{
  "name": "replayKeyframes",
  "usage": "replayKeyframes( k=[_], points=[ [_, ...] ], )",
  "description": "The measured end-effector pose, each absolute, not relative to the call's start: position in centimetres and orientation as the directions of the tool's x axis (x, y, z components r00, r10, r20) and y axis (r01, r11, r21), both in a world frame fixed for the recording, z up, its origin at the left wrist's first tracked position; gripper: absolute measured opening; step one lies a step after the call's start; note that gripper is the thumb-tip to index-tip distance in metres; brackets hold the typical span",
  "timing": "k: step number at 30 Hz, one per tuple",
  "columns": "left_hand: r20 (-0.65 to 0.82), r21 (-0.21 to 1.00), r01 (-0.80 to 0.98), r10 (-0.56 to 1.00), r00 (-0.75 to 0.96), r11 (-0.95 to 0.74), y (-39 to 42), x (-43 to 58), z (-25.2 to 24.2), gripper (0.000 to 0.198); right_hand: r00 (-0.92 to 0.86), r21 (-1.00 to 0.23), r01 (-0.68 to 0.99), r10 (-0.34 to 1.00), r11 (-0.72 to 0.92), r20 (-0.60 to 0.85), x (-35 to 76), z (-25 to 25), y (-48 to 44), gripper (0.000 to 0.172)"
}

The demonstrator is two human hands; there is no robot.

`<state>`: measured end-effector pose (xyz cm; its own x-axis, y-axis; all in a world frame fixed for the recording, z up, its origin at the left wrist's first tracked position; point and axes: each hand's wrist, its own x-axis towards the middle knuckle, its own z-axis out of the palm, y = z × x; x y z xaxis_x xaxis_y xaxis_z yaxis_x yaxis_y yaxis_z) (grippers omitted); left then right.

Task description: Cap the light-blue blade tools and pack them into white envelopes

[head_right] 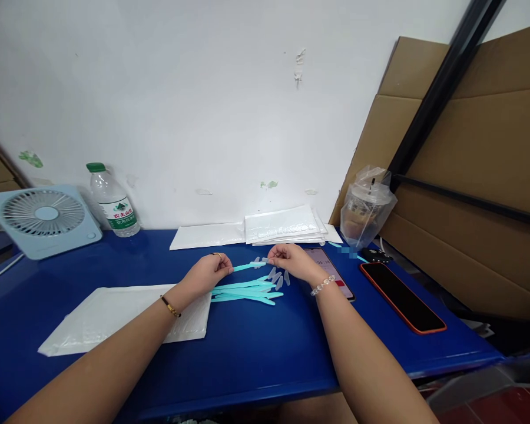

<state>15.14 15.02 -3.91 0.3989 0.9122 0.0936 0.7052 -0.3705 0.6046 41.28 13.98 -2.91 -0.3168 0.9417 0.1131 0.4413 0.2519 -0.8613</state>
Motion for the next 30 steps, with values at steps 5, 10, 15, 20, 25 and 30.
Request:
replayKeyframes(
  k=[5, 10, 15, 20, 25, 30],
  points=[
    [0.075, 0.627, 0.693, 0.913, 0.401, -0.356, 15.1, 14.9, -3.7, 0.024, -0.324, -0.877, 0.423, 0.942, 0.226, 0.087, 41.4, -2.5, 13.8, 0.022],
    [0.051, 0.642, 0.685, 0.910, 0.411, -0.345, 15.2, 14.7, -3.8, 0.027, -0.351, -0.899, 0.383, 0.934, 0.213, 0.072, 41.3, -2.3, 13.6, 0.023],
    [0.062, 0.652, 0.674, 0.910, 0.410, -0.348, 15.4, 14.6, -4.0, 0.025, -0.298, -0.899, 0.381, 0.949, 0.216, 0.102, 41.5, -2.2, 13.7, 0.022],
    [0.067, 0.615, 0.703, 0.912, 0.405, -0.358, 15.5, 14.5, -4.0, 0.024, -0.295, -0.881, 0.422, 0.951, 0.213, 0.089, 41.8, -2.2, 13.8, 0.022],
    [0.159, 0.520, 0.735, 0.895, 0.416, -0.435, 15.3, 14.6, -3.9, 0.020, -0.350, -0.888, 0.396, 0.933, 0.233, 0.089, 42.3, -2.7, 14.0, 0.023],
    [0.119, 0.527, 0.650, 0.805, 0.581, -0.547, 14.5, 15.5, -3.4, 0.024, -0.372, -0.874, 0.406, 0.922, 0.268, 0.111, 42.3, -2.9, 14.1, 0.022]
  ],
)
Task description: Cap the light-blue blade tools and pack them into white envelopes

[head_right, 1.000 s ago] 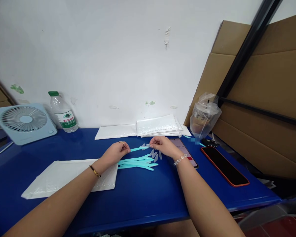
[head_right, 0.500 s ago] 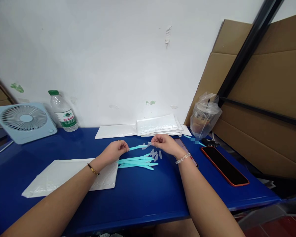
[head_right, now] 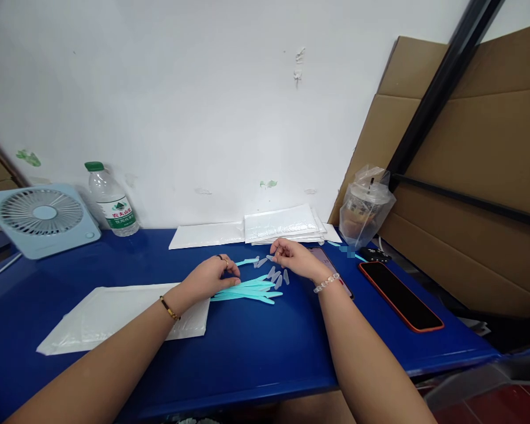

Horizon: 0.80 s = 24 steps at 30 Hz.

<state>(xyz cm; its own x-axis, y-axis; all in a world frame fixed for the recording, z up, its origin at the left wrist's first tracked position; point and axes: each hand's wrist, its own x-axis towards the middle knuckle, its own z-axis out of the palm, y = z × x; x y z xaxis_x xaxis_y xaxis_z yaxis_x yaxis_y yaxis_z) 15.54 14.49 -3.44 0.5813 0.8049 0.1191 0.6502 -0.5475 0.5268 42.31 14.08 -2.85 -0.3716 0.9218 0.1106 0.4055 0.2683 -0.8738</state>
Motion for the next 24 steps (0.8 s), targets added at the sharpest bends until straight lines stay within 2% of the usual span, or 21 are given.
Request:
replayKeyframes(
  k=[3, 6, 10, 18, 24],
  points=[
    [-0.015, 0.544, 0.671, 0.794, 0.608, -0.504, 14.07, 16.08, -3.20, 0.022, -0.370, -0.866, 0.424, 0.923, 0.267, 0.103, 42.24, -2.87, 14.13, 0.024],
    [-0.074, 0.524, 0.720, 0.818, 0.570, -0.455, 13.75, 16.38, -3.00, 0.020, -0.377, -0.863, 0.429, 0.921, 0.266, 0.096, 42.20, -2.99, 14.23, 0.025],
    [-0.035, 0.475, 0.760, 0.854, 0.520, -0.444, 13.40, 16.43, -2.93, 0.022, -0.379, -0.863, 0.422, 0.919, 0.278, 0.110, 42.13, -3.21, 14.34, 0.023],
    [-0.059, 0.512, 0.713, 0.809, 0.585, -0.478, 13.48, 16.26, -2.94, 0.021, -0.338, -0.861, 0.460, 0.940, 0.217, 0.056, 41.92, -2.90, 14.14, 0.026],
    [0.049, 0.488, 0.728, 0.847, 0.529, -0.482, 13.95, 16.17, -3.38, 0.026, -0.359, -0.874, 0.431, 0.931, 0.226, 0.064, 41.98, -2.70, 14.06, 0.027]
  ],
)
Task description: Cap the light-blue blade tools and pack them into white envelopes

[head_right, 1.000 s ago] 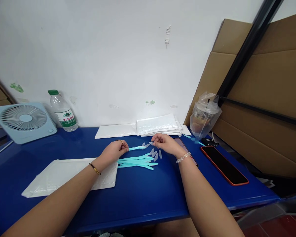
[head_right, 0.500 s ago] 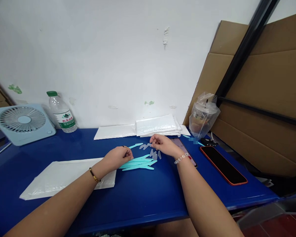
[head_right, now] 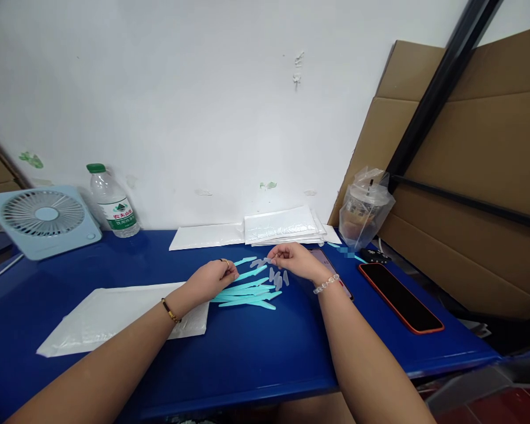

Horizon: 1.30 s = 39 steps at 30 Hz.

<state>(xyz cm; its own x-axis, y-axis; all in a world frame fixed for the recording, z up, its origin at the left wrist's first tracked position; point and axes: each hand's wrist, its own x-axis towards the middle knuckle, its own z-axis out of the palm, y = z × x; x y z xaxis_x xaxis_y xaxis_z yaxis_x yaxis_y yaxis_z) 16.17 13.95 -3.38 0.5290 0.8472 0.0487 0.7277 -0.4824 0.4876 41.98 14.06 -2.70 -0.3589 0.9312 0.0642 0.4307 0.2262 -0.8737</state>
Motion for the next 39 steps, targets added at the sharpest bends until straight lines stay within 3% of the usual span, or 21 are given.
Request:
replayKeyframes(
  k=[4, 10, 16, 29, 34, 36, 39],
  points=[
    [0.102, 0.528, 0.711, 0.866, 0.489, -0.464, 14.3, 15.9, -3.6, 0.026, -0.369, -0.866, 0.420, 0.923, 0.269, 0.108, 41.7, -2.4, 13.9, 0.026],
    [0.138, 0.696, 0.576, 0.867, 0.478, -0.428, 14.4, 15.7, -3.5, 0.028, -0.230, -0.862, 0.398, 0.943, 0.315, 0.239, 41.9, -2.3, 14.1, 0.028],
    [0.193, 0.644, 0.556, 0.814, 0.548, -0.526, 14.3, 15.6, -3.2, 0.032, -0.228, -0.875, 0.326, 0.928, 0.357, 0.294, 41.8, -2.3, 13.9, 0.026],
    [0.165, 0.633, 0.589, 0.831, 0.531, -0.502, 14.5, 15.8, -3.5, 0.035, -0.306, -0.875, 0.328, 0.916, 0.357, 0.259, 39.8, -2.2, 13.2, 0.027],
    [0.214, 0.571, 0.621, 0.828, 0.518, -0.536, 14.4, 15.9, -3.4, 0.031, -0.353, -0.862, 0.347, 0.903, 0.370, 0.246, 38.9, -3.1, 13.1, 0.027],
    [0.261, 0.526, 0.661, 0.841, 0.473, -0.535, 14.7, 15.8, -3.6, 0.027, -0.340, -0.817, 0.421, 0.904, 0.394, 0.260, 39.0, -3.5, 13.5, 0.027],
    [0.248, 0.489, 0.728, 0.877, 0.412, -0.481, 15.3, 15.4, -4.1, 0.023, -0.350, -0.648, 0.591, 0.876, 0.481, 0.331, 39.2, -4.1, 14.3, 0.023]
  ],
)
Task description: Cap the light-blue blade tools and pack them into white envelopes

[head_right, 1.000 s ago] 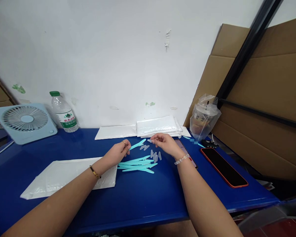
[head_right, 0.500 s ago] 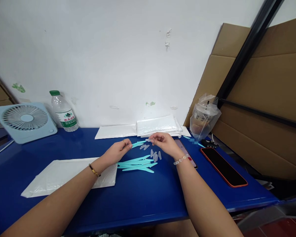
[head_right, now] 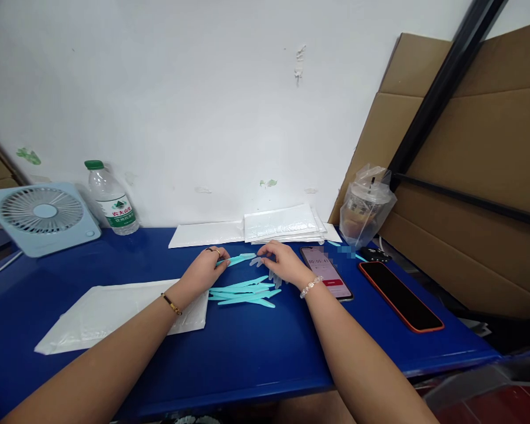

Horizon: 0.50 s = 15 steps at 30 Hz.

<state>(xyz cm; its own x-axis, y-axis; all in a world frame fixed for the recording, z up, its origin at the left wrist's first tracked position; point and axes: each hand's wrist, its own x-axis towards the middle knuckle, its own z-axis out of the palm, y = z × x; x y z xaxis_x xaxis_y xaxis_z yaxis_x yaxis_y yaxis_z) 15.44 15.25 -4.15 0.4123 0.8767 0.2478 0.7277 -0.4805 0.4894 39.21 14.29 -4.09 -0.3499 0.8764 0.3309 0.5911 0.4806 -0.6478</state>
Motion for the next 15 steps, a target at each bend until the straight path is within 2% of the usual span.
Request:
replayKeyframes(
  k=[2, 4, 11, 15],
  points=[
    [0.225, 0.469, 0.749, 0.884, 0.411, -0.468, 15.5, 15.3, -4.6, 0.028, -0.437, -0.542, 0.627, 0.828, 0.560, 0.350, 39.3, -4.4, 14.9, 0.021],
    [0.219, 0.449, 0.749, 0.873, 0.436, -0.487, 15.6, 15.3, -4.8, 0.030, -0.505, -0.501, 0.619, 0.795, 0.605, 0.337, 39.4, -4.6, 15.3, 0.020],
    [0.120, 0.495, 0.605, 0.739, 0.663, -0.624, 14.8, 15.6, -4.1, 0.026, -0.407, -0.541, 0.692, 0.877, 0.478, 0.255, 42.6, -4.7, 15.4, 0.012],
    [0.124, 0.512, 0.594, 0.738, 0.664, -0.620, 13.9, 15.7, -3.3, 0.028, -0.385, -0.565, 0.704, 0.900, 0.431, 0.206, 43.3, -4.7, 15.2, 0.008]
  ],
)
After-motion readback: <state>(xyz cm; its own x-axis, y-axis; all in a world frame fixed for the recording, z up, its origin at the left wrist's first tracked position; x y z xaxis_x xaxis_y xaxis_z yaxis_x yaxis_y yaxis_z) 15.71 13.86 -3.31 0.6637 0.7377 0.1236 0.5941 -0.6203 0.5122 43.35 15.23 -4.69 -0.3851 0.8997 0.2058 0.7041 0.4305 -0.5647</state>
